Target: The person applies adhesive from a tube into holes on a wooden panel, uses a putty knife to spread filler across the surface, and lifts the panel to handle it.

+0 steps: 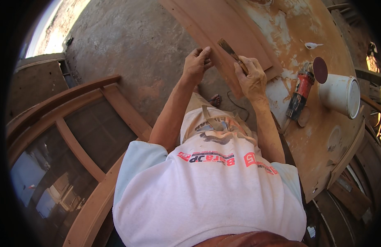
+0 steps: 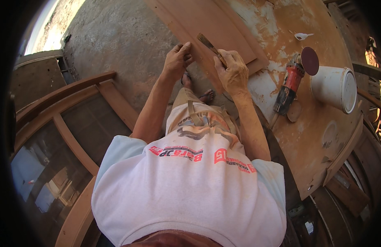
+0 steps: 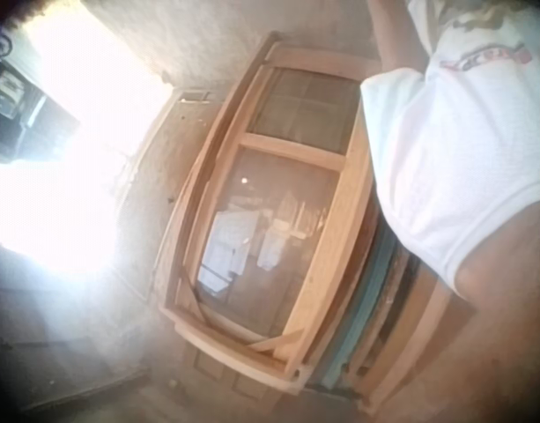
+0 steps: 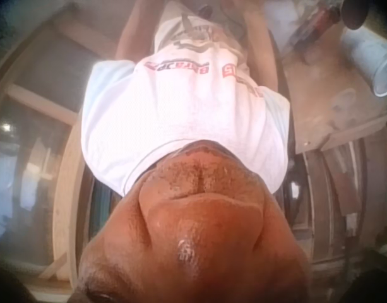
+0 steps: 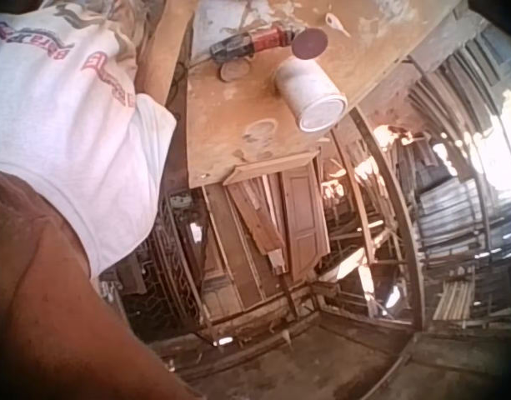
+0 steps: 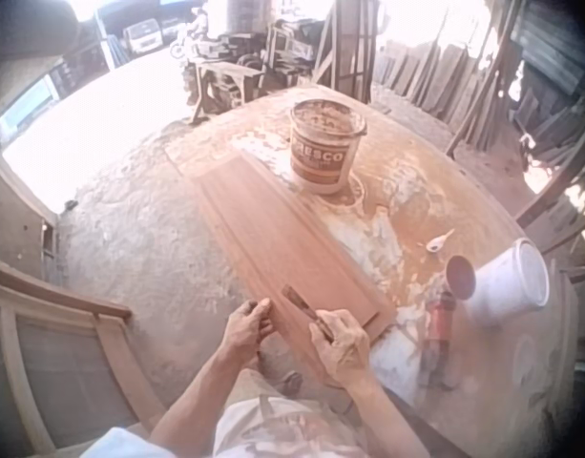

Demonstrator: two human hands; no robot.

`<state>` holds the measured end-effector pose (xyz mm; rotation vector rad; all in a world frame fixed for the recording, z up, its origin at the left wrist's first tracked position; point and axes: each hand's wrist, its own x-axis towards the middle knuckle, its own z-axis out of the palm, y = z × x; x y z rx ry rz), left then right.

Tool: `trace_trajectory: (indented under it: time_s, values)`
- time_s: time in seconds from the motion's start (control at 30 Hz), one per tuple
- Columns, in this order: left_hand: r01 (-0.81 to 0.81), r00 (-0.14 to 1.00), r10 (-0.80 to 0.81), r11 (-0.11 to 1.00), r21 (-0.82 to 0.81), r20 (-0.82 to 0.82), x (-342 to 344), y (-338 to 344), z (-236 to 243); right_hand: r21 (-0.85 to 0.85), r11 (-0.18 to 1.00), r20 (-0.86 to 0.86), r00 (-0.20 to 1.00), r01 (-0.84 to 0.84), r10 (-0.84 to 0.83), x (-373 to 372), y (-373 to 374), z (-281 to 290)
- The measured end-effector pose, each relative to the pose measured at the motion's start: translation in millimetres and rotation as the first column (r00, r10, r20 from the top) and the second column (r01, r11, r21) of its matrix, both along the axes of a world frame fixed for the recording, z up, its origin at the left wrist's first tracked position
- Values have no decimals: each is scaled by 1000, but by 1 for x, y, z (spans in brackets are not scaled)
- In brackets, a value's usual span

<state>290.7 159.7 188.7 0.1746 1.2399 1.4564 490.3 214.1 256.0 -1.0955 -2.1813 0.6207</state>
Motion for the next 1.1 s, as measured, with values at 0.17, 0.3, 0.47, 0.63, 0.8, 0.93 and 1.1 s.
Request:
trace_trajectory:
  time_s: [0.17,0.3,0.47,0.63,0.8,0.93,1.1]
  values:
    - [24,995,-23,1000,10,-97,1,-2,5,20,1000,12,1000,-4,4,0,1,-4]
    - [22,994,-24,999,-26,-108,4,0,14,11,1000,8,1000,-4,4,1,1,-1]
    - [-37,993,36,999,10,113,9,-3,11,-191,981,-30,999,33,-39,7,-7,15]
    - [8,993,-9,1000,-2,-118,11,-2,12,-219,976,37,999,-8,17,28,-34,31]
    - [-27,998,19,994,-109,-66,-2,6,21,-259,965,165,982,-42,87,42,-51,40]
    - [-125,987,129,991,-47,91,-7,-2,11,-248,969,253,964,-19,84,38,-56,39]
    - [-141,983,148,988,-63,111,-21,-11,2,-170,985,304,948,-38,89,13,-44,35]
